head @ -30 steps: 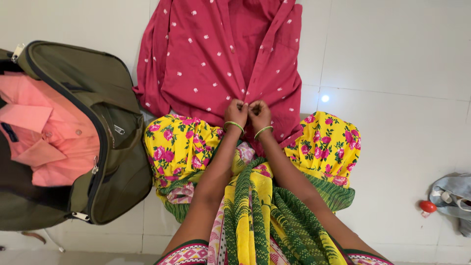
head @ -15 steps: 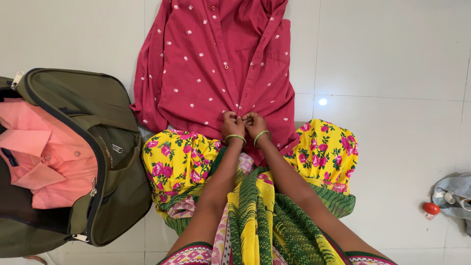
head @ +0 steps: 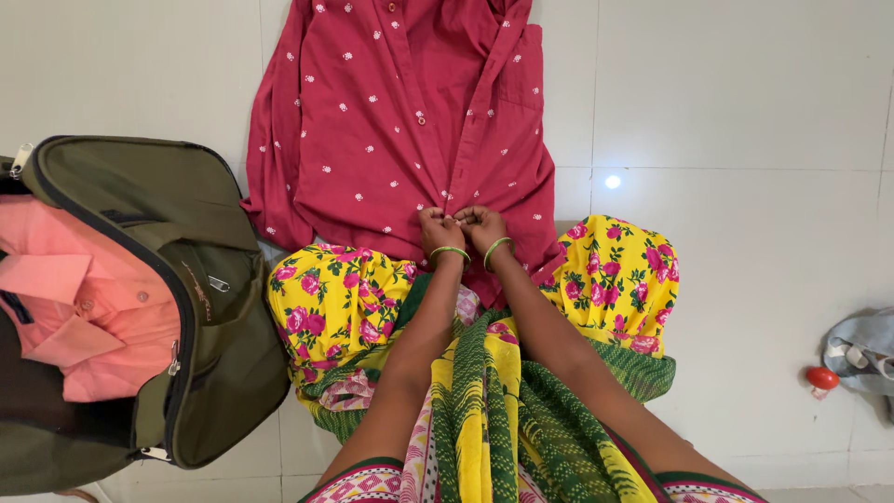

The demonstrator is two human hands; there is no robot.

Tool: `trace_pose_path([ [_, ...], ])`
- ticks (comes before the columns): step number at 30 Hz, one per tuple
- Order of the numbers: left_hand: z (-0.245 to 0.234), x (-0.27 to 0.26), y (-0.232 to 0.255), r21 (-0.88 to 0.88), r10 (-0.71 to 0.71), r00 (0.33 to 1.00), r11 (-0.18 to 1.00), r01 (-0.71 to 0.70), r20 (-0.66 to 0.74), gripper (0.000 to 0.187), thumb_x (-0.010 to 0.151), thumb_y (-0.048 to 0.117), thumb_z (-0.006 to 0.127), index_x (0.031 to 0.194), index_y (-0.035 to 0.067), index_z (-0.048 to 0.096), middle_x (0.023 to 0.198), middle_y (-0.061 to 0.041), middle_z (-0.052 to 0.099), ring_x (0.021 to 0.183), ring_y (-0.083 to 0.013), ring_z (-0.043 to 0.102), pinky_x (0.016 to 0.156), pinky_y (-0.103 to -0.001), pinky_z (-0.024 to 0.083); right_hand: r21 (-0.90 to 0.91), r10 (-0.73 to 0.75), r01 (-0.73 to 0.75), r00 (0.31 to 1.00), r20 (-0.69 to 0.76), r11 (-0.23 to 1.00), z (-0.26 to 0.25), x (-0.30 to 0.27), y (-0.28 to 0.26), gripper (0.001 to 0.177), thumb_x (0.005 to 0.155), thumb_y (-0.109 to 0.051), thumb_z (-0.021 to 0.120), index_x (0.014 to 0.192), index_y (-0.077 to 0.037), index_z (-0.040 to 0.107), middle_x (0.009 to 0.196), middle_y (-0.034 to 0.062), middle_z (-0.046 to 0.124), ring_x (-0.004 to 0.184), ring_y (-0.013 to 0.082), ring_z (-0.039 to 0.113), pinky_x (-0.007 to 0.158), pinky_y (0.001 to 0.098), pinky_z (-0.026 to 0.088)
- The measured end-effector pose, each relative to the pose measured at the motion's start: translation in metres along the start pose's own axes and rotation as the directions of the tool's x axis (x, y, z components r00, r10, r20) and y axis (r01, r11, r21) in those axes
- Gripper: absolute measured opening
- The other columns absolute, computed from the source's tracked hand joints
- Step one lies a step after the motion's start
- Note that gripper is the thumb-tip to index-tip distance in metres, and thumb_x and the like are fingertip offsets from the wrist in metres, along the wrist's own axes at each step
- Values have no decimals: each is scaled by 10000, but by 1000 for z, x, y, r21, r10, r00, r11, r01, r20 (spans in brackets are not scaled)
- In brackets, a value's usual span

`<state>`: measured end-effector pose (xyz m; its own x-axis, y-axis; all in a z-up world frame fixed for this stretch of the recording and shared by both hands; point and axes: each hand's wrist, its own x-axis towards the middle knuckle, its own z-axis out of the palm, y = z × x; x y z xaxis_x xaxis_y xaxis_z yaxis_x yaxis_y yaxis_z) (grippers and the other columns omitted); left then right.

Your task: The person folds an orange shirt and a maroon shirt on the floor and then places them inside a green bag.

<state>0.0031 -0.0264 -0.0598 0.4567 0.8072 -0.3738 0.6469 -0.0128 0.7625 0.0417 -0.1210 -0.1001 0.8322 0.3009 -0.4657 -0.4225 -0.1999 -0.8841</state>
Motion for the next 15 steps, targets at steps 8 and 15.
trace_pose_path([
  [8, 4, 7, -17, 16, 81, 996, 997, -82, 41, 242, 894, 115, 708, 1090, 63, 576, 910, -129, 762, 861, -323, 735, 770, -453, 545, 201, 94, -104, 994, 59, 974, -1, 4, -8, 153, 843, 94, 711, 976, 22, 692, 866, 93, 725, 729, 151, 698, 660, 289, 597],
  [15, 0, 10, -39, 9, 245, 958, 969, -249, 149, 239, 907, 153, 712, 1107, 71, 610, 939, -156, 749, 878, -354, 734, 762, -458, 559, 218, 108, -117, 993, 55, 969, -2, -6, 26, 126, 891, 57, 659, 994, -9, 692, 858, 68, 733, 709, 130, 686, 624, 272, 572],
])
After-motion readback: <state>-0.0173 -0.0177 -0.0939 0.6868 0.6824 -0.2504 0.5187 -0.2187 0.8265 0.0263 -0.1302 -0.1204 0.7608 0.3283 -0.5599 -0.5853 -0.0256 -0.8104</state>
